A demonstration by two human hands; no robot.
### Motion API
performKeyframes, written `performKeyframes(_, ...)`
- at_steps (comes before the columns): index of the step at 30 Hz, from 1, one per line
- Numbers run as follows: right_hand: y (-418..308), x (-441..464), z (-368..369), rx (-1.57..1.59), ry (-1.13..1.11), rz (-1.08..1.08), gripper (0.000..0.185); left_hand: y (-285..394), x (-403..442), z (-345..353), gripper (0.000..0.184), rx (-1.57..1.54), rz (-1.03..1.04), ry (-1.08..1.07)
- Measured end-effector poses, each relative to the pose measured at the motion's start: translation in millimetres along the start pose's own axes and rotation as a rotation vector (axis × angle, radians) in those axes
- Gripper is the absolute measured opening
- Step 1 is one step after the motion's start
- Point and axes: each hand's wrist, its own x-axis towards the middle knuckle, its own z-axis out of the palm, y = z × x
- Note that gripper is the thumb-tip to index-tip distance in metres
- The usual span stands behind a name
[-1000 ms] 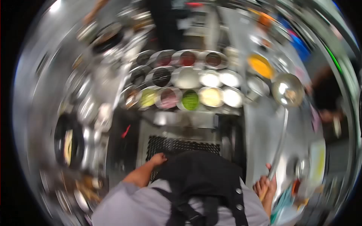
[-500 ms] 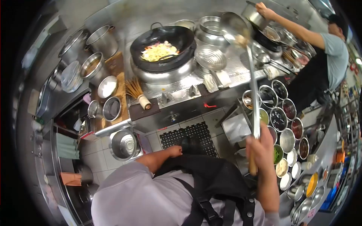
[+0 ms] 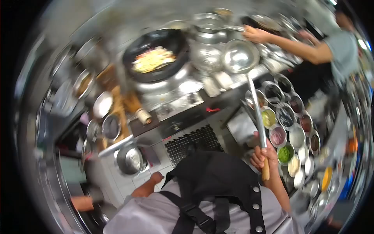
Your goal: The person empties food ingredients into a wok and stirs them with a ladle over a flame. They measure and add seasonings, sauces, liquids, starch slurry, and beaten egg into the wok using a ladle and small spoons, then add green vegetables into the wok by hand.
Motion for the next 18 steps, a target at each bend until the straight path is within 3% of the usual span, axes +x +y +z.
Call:
performKeyframes(1,-4,-10,-12,0.008,0.022,0.01,0.065,34,7,-31,0.03,0.01,0.087,0.089)
performKeyframes(2,-10,-25,-20,0.013,0.082,-0.028,0.064,53,28,-38,0.026,-0.897,-0.291,0.161)
performKeyframes(5,-23,-62,-40,0.029,0.232,-0.204,0.062,56,105,-47,0.026,-0.443,-0.069,-0.027)
performKeyframes(9,-48,-81,-70,-0.104,0.503,-0.364,0.053,117,195,-139,0.028,-0.191,0.202,-0.088)
performKeyframes(14,-97,-59,-113,-0.324,0.788,-0.39,0.041,202,283,-227,0.016,-0.293,0.221,0.1)
performKeyframes(17,-119,-33,-135,-0.48,0.897,-0.336,0.037,250,349,-259,0.022,-0.291,0.379,0.259)
performKeyframes(18,-125,-24,-139,-0.542,0.929,-0.33,0.035,264,377,-265,0.024,-0.349,0.33,0.24)
